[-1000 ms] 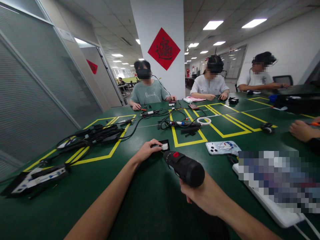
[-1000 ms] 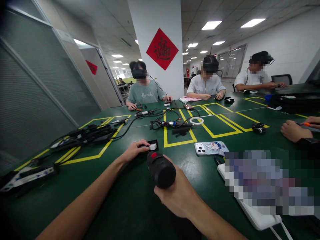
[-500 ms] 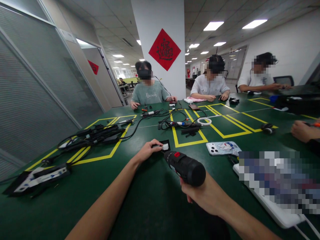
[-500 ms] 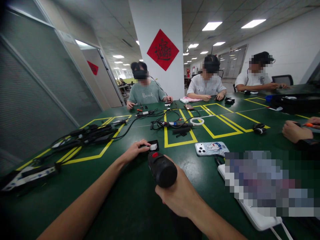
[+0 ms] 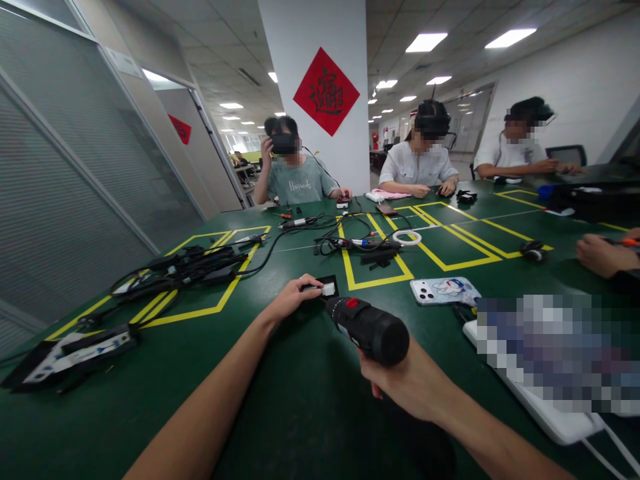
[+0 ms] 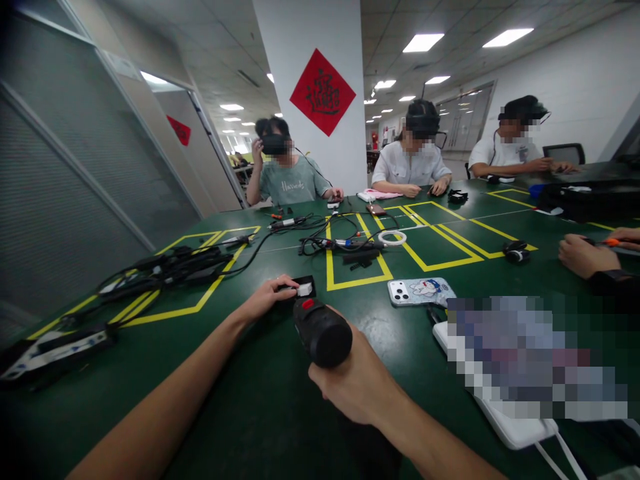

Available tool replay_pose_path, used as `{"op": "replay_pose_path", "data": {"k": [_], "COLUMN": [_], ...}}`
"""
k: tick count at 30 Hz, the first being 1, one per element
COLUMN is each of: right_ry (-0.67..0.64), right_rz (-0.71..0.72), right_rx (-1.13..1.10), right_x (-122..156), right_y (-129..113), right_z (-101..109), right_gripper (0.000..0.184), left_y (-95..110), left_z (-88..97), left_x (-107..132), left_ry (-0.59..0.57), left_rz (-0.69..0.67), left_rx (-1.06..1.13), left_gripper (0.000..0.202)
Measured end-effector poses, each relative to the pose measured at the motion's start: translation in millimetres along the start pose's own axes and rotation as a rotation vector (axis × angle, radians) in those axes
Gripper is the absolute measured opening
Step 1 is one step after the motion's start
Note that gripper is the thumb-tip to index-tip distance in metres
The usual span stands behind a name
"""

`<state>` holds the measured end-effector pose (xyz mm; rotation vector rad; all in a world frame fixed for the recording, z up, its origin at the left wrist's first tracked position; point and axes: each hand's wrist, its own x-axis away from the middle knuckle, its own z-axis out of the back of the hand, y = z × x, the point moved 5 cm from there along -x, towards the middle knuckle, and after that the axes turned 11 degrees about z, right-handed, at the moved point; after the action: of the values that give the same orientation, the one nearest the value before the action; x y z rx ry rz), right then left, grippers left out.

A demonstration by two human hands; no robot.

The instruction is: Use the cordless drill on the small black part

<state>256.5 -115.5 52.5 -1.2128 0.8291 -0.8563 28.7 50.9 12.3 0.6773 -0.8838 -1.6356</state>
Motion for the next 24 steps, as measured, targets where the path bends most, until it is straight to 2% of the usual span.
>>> {"op": "replay_pose_path", "data": {"k": [3, 11, 18, 24], "right_ry": [0.002, 0.008, 0.007, 0.006], "right_rz": [-0.005, 0.031, -0.032, -0.010], "right_rx": [-0.003, -0.041, 0.017, 0.022], "right_x": [-0.5, -1.7, -2.1, -2.6], "right_y": [-1.4, -0.7, 3.7, 2.1], "right_z": [-0.8, -0.9, 2.3, 1.5], "right_gripper": [0.006, 0.014, 0.023, 0.025], "left_y": [1.1, 3.1, 1.3, 2.4], "left_z": [0.4, 0.6, 0.4, 0.6], "left_x": [0.3, 0.6, 0.3, 0.1], "left_ry": [-0.004, -0.008, -0.013, -0.008], "left_rz": [-0.013, -0.006, 0.014, 0.012], "left_rx": [0.002, 0.003, 0.014, 0.001], "left_gripper": [0.033, 0.034, 0.034, 0.034]}}
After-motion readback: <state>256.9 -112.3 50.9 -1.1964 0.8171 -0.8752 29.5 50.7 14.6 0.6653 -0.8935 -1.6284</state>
